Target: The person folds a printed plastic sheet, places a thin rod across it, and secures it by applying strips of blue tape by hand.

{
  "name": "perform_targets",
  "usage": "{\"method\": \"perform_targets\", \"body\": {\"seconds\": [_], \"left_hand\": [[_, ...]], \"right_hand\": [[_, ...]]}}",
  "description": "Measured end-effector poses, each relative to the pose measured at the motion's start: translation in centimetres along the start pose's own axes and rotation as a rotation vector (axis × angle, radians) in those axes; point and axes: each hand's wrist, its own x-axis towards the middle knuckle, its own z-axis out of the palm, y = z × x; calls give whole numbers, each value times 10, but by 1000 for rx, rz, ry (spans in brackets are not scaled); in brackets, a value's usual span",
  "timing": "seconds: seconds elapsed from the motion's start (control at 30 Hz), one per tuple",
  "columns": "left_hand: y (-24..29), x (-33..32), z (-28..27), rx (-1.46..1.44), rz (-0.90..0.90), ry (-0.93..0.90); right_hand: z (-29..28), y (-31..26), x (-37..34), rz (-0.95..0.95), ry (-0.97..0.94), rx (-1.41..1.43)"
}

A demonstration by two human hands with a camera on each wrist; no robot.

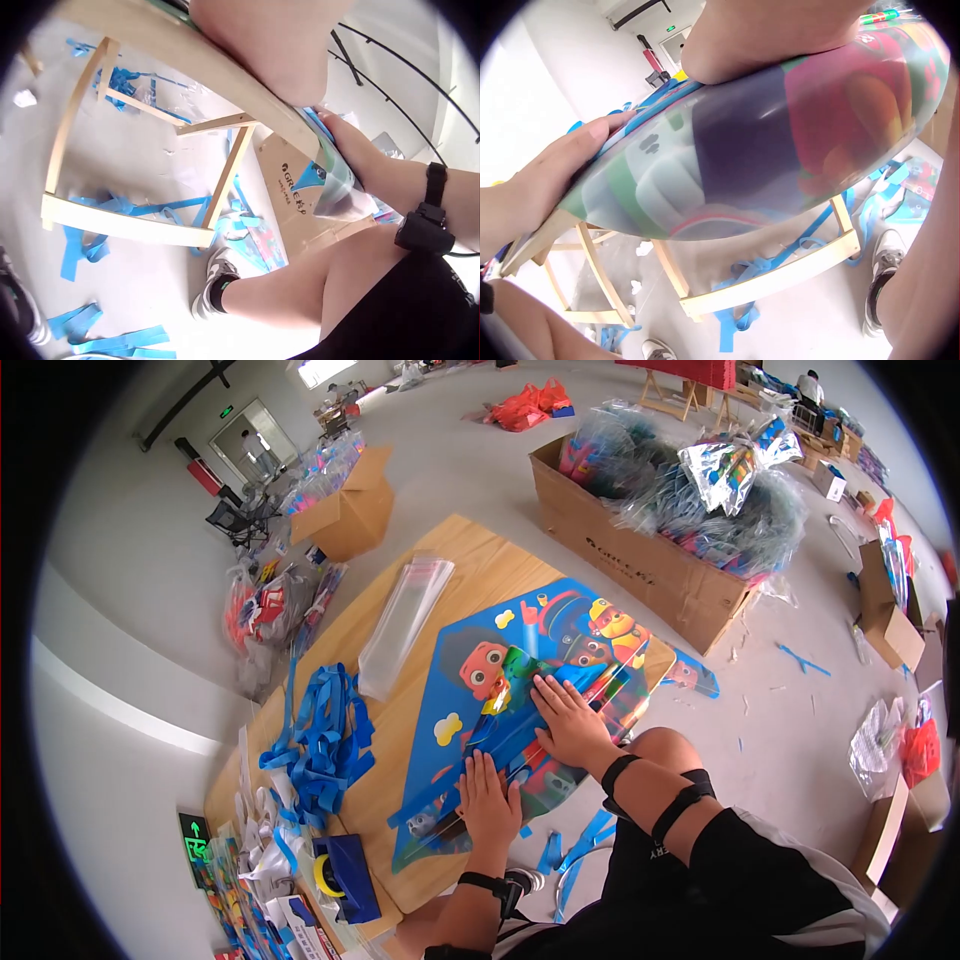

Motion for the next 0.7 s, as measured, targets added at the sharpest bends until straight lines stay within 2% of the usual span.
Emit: {"method": "perform_targets", "body": {"seconds": [0.23,0.5,0.7], "left_hand": [[3,-1,-4,31,-20,11],[-2,-2,-1,42,68,46],[-3,-1,1,-11,26,102]], "right_hand": [[5,2,-1,50,-15,-17],[1,0,-2,12,63,13],[9,3,-1,-16,51,-53]]}}
